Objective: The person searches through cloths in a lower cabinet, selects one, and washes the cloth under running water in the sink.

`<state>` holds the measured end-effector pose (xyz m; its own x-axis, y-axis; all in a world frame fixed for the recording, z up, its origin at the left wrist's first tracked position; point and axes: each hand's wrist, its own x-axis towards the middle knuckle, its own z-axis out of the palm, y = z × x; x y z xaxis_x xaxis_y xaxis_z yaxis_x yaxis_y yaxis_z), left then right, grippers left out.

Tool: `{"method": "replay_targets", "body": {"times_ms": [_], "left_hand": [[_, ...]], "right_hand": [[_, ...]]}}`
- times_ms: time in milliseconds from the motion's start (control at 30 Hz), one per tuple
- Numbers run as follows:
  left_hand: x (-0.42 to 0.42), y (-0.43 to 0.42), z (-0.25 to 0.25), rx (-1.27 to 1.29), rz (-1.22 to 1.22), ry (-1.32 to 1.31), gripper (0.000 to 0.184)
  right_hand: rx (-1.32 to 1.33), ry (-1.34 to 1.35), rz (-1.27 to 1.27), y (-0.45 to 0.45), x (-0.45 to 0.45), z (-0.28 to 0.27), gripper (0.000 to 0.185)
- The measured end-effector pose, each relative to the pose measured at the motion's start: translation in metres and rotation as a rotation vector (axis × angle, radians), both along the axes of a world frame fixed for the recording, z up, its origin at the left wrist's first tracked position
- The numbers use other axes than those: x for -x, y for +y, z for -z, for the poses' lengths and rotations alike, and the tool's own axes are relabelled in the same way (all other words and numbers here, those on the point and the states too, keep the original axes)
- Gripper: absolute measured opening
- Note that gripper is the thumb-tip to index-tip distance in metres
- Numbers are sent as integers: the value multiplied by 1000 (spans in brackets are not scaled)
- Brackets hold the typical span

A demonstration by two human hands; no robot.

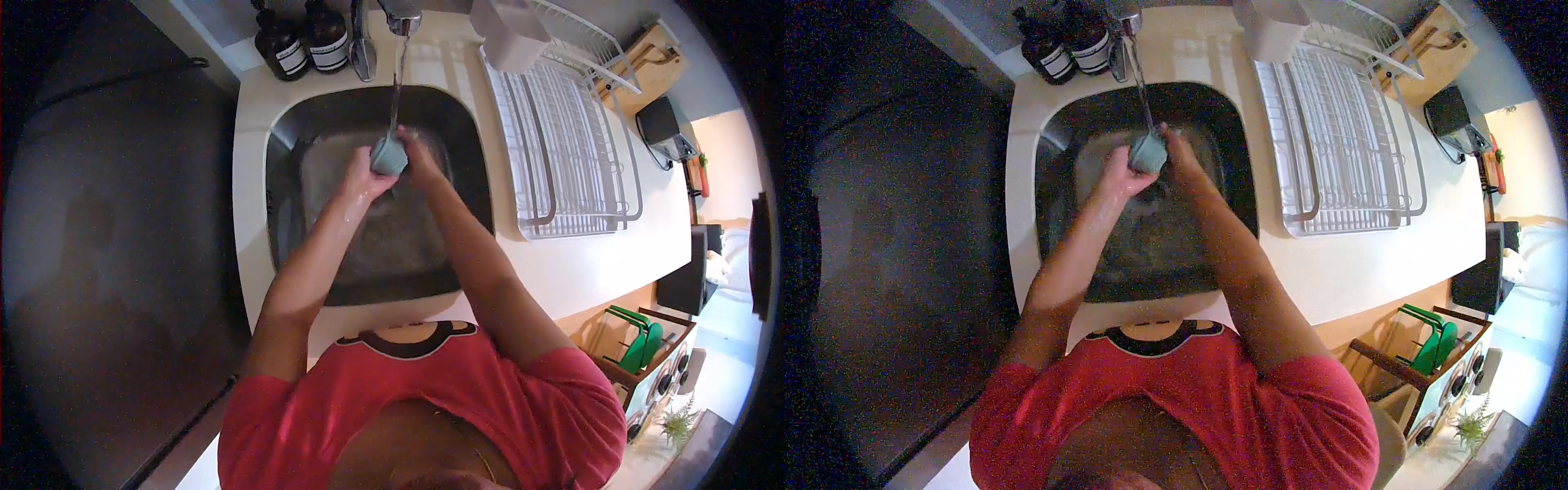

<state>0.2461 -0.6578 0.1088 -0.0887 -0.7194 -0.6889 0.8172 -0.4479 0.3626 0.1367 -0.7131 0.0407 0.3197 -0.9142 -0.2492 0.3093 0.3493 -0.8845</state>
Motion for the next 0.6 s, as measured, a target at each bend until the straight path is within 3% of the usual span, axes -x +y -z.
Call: {"method": "replay_targets", "body": {"times_ms": [67,200,300,400,433,500,567,600], "left_hand": [[7,-2,-12,22,17,-49,27],[-9,4,2,100,9,126,29],[-23,15,22,202,108,-5,39],[-27,22,0,-73,350,247,44],[-25,21,-5,43,297,183,45],[-18,16,-10,266,190,51,46],[-19,2,-7,316,224,-86,42],[-19,-6,-5,340,245,-155,41]], "right_hand": [[-382,-462,-35,19,-8,-23,36],[-470,-464,16,21,-8,-64,27],[299,76,88,4,-6,-27,20],[574,580,125,19,-5,-51,12],[673,471,101,34,-10,-59,16],[836,595,66,57,-19,-72,17],[1060,725,84,70,-18,-87,17],[917,618,202,73,-18,-91,18]]}}
